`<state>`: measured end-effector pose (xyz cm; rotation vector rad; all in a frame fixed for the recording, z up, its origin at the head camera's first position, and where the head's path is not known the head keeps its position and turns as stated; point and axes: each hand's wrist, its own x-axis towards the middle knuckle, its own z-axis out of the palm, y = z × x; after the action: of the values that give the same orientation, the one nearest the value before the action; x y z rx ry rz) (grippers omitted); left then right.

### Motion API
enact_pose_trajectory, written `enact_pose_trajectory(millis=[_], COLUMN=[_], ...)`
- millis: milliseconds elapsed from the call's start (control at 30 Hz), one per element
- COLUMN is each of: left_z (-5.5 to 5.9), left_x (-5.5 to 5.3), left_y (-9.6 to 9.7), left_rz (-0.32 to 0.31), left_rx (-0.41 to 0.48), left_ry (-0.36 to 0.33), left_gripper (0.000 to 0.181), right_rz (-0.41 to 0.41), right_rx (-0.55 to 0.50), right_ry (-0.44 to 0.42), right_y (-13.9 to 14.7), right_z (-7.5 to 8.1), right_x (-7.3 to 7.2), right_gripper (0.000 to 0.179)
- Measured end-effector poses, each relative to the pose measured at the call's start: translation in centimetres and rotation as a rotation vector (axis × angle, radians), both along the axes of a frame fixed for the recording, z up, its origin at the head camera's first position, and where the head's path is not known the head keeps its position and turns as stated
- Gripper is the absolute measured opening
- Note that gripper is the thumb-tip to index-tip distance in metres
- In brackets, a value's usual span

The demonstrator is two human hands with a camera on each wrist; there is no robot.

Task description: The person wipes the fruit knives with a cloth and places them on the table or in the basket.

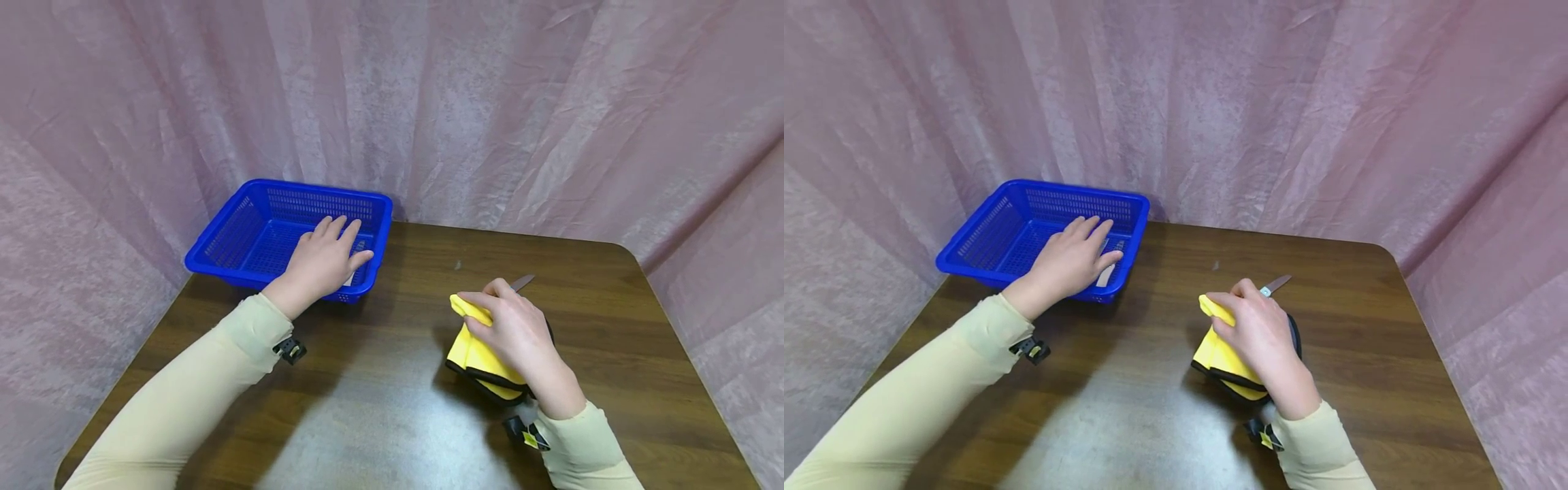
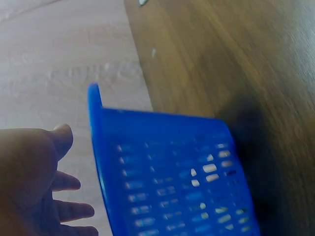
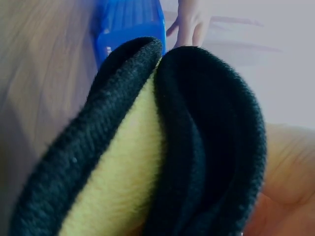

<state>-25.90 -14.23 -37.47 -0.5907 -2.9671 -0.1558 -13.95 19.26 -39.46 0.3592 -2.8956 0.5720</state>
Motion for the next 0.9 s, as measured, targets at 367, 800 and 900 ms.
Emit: enact_pose_trajectory(millis=[367,800,900], left_z=[0.5,0.6,0.4], left_x=[1.4,2.8,3.0], left_y=[2.6,5.2,5.9], left_rz=[-0.071,-0.157,-0.173], left_rx=[-0.013,0.003,0.003], left_ry=[0.080,0.196,0.217], left_gripper=[0.073,0.072,0.072], right_rz=[-0.048,-0.095,-0.106], right_rx=[0.001,-0.012,-0.017], right_ry=[-0.024,-0.026,-0.035], right_y=[2.4,4.4,4.8], right_z=[0.4,0.1,0.1], right_x=[0.4,0.9,1.0], right_gripper=[0.042,0.042,0.043])
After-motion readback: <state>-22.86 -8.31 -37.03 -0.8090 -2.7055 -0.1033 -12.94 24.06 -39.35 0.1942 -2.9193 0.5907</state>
